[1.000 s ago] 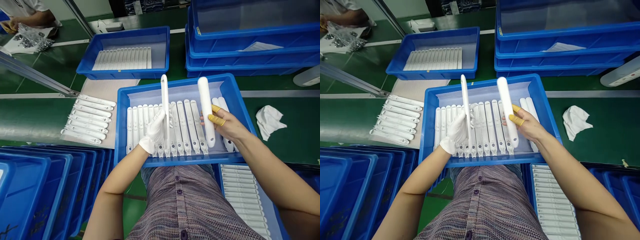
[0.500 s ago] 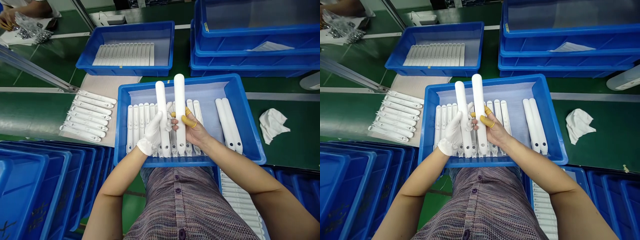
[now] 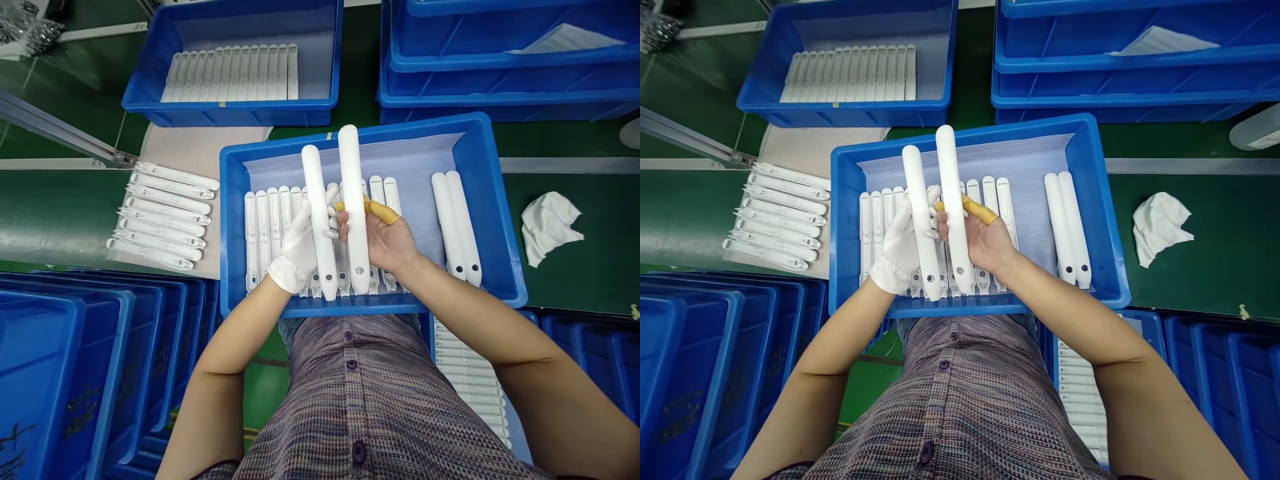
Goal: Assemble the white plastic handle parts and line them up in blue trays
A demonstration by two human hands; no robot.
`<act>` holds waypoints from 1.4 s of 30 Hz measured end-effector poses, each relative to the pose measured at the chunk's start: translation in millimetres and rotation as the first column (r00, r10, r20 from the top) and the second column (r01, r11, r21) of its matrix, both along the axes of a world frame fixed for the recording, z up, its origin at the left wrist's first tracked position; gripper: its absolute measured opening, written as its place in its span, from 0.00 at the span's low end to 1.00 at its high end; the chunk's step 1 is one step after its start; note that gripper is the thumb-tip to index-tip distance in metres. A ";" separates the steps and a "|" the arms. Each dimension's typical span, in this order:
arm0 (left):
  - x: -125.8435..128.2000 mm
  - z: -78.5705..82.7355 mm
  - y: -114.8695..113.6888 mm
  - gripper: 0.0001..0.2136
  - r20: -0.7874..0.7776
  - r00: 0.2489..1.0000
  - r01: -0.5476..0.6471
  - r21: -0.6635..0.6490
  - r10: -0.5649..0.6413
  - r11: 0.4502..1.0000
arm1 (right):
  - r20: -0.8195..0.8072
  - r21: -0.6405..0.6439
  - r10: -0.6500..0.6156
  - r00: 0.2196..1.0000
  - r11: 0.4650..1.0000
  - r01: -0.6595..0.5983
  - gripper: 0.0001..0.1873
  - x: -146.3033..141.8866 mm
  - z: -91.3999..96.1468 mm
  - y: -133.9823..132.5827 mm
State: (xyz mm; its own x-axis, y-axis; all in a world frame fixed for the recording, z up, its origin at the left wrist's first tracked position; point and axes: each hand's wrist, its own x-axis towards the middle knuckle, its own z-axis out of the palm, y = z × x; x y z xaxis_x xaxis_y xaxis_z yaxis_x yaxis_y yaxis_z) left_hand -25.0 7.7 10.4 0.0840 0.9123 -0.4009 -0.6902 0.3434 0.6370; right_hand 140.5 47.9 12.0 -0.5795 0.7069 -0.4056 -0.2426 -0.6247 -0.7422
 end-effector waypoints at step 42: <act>28.3 -27.8 -22.4 0.24 -0.268 0.794 0.539 -0.106 -0.546 0.836 | -0.166 0.171 -0.395 0.903 0.891 0.421 0.28 -1.0 -8.0 7.9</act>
